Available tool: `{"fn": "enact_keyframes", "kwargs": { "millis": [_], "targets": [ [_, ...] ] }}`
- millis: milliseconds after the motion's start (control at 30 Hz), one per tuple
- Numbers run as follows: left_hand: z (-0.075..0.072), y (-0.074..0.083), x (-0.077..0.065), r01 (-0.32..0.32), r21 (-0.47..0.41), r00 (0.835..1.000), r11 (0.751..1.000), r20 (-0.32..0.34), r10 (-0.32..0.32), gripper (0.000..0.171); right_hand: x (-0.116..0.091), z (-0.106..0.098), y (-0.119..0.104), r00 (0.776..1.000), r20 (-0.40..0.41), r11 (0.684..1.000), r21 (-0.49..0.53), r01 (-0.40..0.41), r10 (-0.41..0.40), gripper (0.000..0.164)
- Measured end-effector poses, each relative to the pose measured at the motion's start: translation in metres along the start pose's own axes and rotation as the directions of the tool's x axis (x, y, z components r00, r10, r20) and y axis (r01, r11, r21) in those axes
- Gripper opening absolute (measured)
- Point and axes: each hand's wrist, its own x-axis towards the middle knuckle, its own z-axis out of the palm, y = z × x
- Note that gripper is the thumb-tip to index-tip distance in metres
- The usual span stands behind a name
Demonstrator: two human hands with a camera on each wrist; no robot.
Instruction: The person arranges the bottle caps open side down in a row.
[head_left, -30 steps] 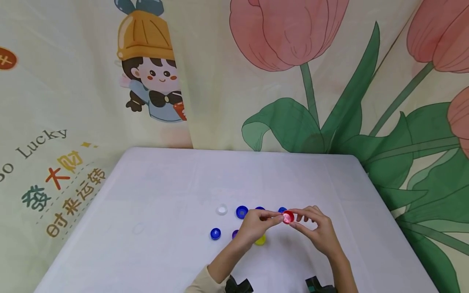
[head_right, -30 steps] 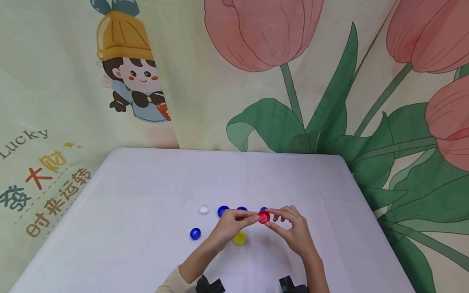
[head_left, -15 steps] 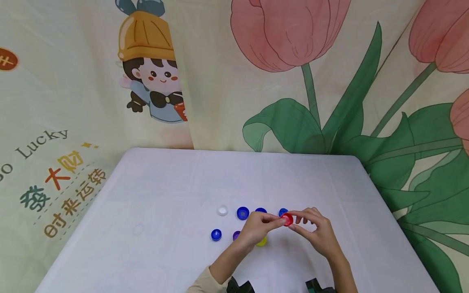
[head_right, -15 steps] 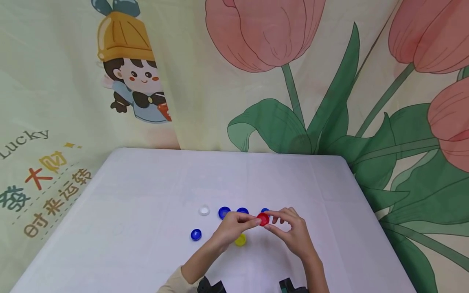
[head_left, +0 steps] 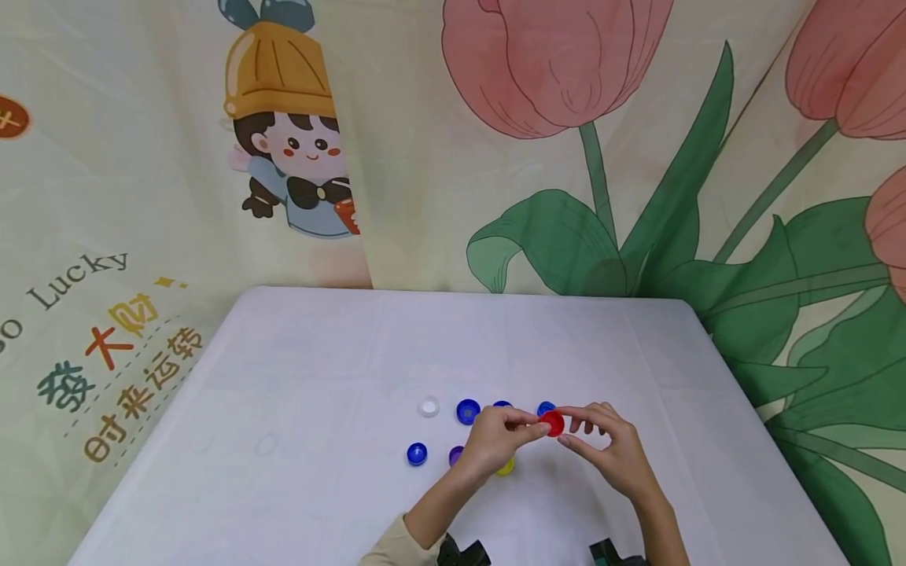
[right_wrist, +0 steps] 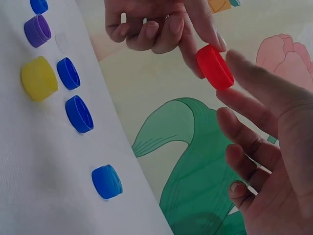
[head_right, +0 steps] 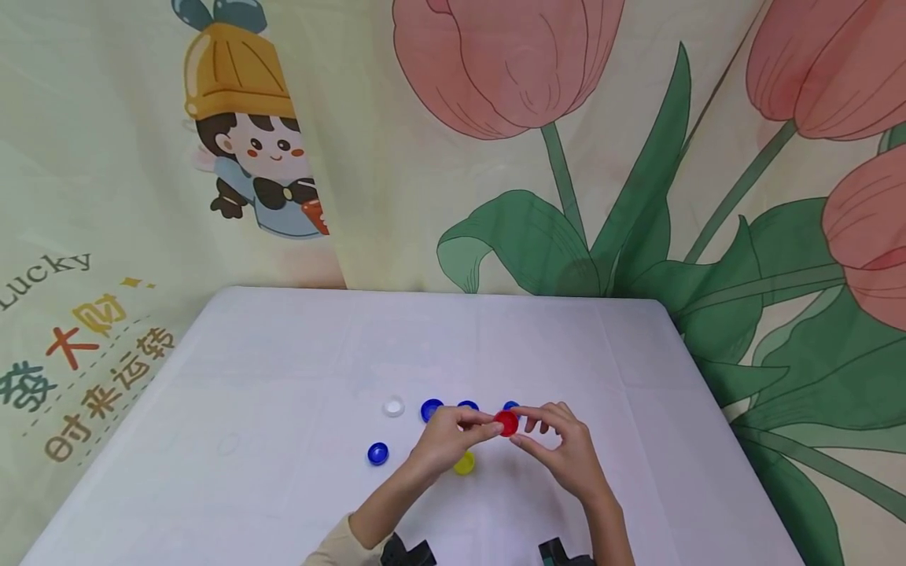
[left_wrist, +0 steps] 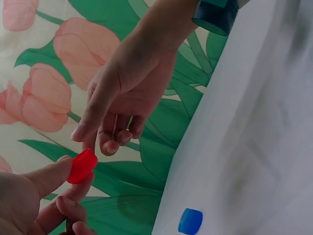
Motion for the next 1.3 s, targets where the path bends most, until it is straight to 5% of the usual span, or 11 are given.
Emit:
{"fn": "enact_keyframes", "kwargs": {
  "millis": [267,467,600,733,900,1300],
  "targets": [
    [-0.002,0.003,-0.001,-0.224,0.226,0.969,0.948,-0.047,0.241,0.025,-0.002,0.003,0.020,0.999,0.011,0.997,0.054,-0.046,0.045,0.017],
    [-0.002,0.002,-0.001,-0.374,0.342,0.907,0.862,-0.057,0.417,0.023,-0.002,0.003,0.021,0.998,0.042,0.993,0.110,-0.048,0.044,0.012],
    [-0.002,0.002,-0.002,-0.420,0.445,0.866,0.791,-0.063,0.496,0.023,-0.001,0.003,0.016,0.998,0.048,0.993,0.108,-0.053,0.048,0.012],
    [-0.001,0.000,-0.002,-0.433,0.513,0.848,0.742,-0.047,0.527,0.023,0.002,-0.002,-0.004,0.998,0.052,0.994,0.101,-0.045,0.040,0.012],
    [0.000,0.000,-0.003,-0.445,0.544,0.838,0.711,-0.026,0.545,0.025,0.003,-0.005,-0.018,0.996,0.068,0.991,0.115,-0.062,0.054,0.010],
    [0.000,0.000,-0.003,-0.449,0.565,0.836,0.692,-0.007,0.548,0.028,0.000,0.007,0.020,0.994,0.072,0.987,0.133,-0.088,0.079,0.009]
  ]
}}
